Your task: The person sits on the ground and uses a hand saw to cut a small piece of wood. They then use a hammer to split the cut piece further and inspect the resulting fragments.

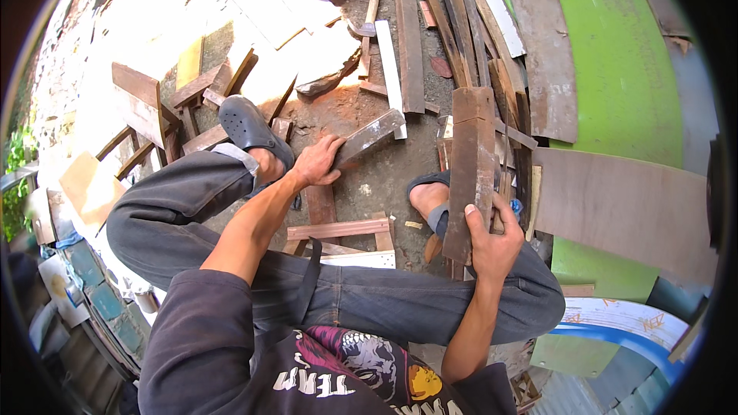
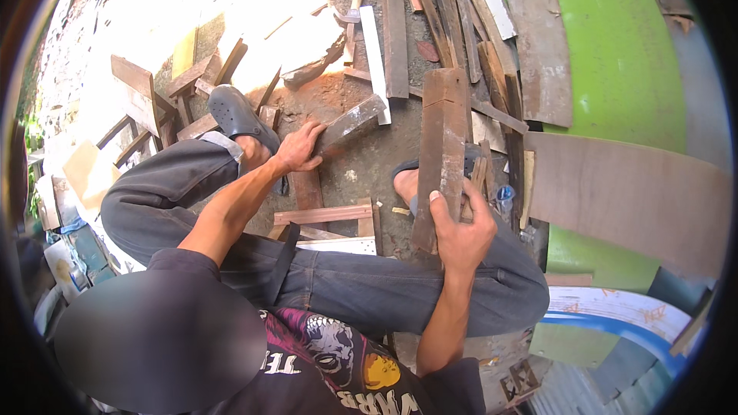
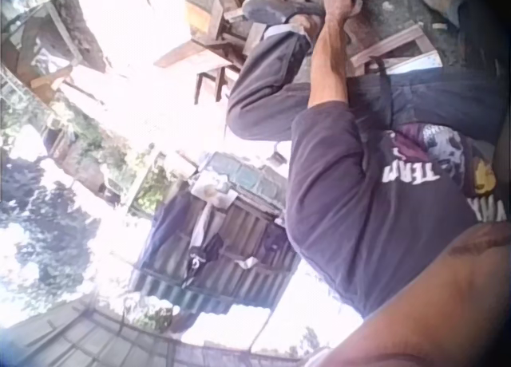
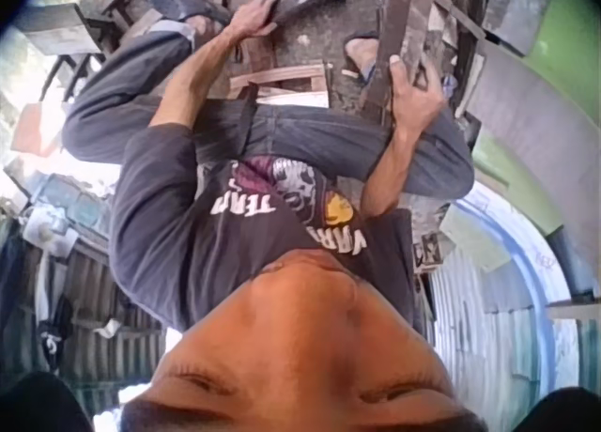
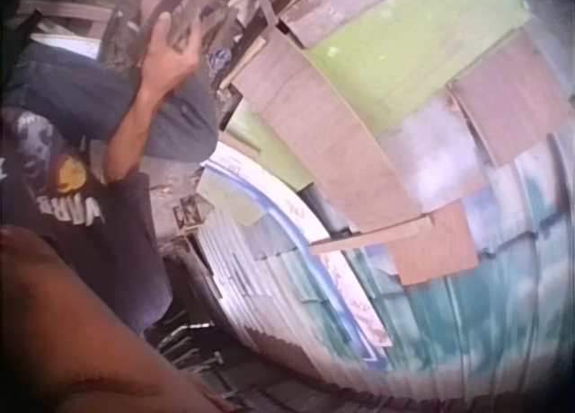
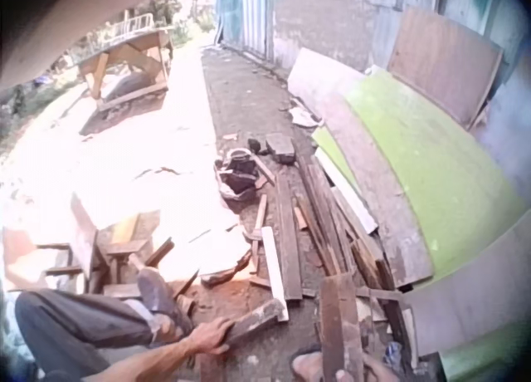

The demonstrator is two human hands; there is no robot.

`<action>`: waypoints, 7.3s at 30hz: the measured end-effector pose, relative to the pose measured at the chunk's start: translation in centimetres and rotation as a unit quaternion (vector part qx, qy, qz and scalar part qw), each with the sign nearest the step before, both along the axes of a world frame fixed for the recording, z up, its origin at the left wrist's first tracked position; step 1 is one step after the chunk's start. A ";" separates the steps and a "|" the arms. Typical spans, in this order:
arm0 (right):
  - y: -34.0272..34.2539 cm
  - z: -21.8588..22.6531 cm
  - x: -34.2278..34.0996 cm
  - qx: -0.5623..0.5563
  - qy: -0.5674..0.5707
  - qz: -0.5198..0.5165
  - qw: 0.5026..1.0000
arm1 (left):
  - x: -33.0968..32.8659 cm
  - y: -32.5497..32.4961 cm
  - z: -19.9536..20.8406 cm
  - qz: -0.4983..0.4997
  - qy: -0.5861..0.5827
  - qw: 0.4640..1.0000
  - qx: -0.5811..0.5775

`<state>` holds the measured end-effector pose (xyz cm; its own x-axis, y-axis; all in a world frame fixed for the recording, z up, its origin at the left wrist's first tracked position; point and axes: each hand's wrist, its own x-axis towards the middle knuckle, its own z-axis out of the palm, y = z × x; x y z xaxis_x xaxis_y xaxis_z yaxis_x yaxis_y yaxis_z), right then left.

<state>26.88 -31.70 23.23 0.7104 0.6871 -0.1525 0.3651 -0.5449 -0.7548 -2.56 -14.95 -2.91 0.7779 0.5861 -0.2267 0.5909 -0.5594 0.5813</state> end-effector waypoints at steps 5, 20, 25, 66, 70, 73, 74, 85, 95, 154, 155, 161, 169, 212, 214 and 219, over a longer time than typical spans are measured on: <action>0.7 -0.9 -1.6 0.006 -0.049 0.070 0.996 | -0.8 1.2 -2.1 -0.021 0.079 0.993 0.084; 4.7 -20.6 -11.3 -0.011 -0.141 0.176 0.974 | 0.0 4.1 -3.9 0.059 0.167 0.983 -0.049; 3.8 -25.0 -12.3 -0.029 -0.171 0.196 0.965 | -0.4 2.3 -3.9 0.098 0.165 0.981 -0.041; 3.3 0.7 -10.4 0.072 0.087 0.058 0.992 | 5.1 7.5 -2.8 0.193 -0.078 0.927 -0.314; 2.3 -0.2 -11.8 0.058 0.126 0.081 0.987 | 4.1 7.7 -4.6 0.230 -0.127 0.914 -0.311; 1.4 -0.6 -11.8 0.072 0.112 0.104 0.986 | 4.1 7.4 -4.3 0.259 -0.142 0.902 -0.314; 1.3 -0.1 -11.6 0.074 0.111 0.108 0.985 | 4.4 7.4 -3.4 0.267 -0.139 0.901 -0.314; 1.6 0.6 -11.1 0.065 0.147 0.112 0.981 | 4.2 5.8 0.1 0.297 -0.218 0.918 -0.149; 1.3 -0.8 -12.6 0.070 0.129 0.125 0.981 | 4.2 6.5 0.9 0.276 -0.169 0.941 -0.097; 5.6 -4.3 -15.2 -0.046 0.098 0.165 0.980 | 3.4 7.7 2.0 0.256 -0.031 0.964 -0.066; 5.6 -4.2 -15.4 -0.048 0.091 0.164 0.981 | 3.2 7.6 2.0 0.259 -0.037 0.963 -0.063; 4.5 -0.1 -15.0 -0.033 0.130 0.153 0.979 | 3.6 7.2 3.2 0.268 -0.017 0.960 -0.073; 2.0 0.6 -16.3 -0.008 0.070 0.161 0.984 | 4.0 7.2 3.0 0.261 -0.018 0.962 -0.071; -2.7 5.1 -13.8 -0.032 0.141 0.135 0.980 | 4.7 8.0 0.5 0.247 -0.003 0.968 -0.035; -2.6 5.4 -13.8 -0.037 0.150 0.129 0.979 | 5.0 7.8 1.1 0.252 0.003 0.967 -0.039; -2.5 5.6 -14.0 -0.037 0.154 0.130 0.979 | 5.4 8.0 1.8 0.275 0.005 0.959 -0.065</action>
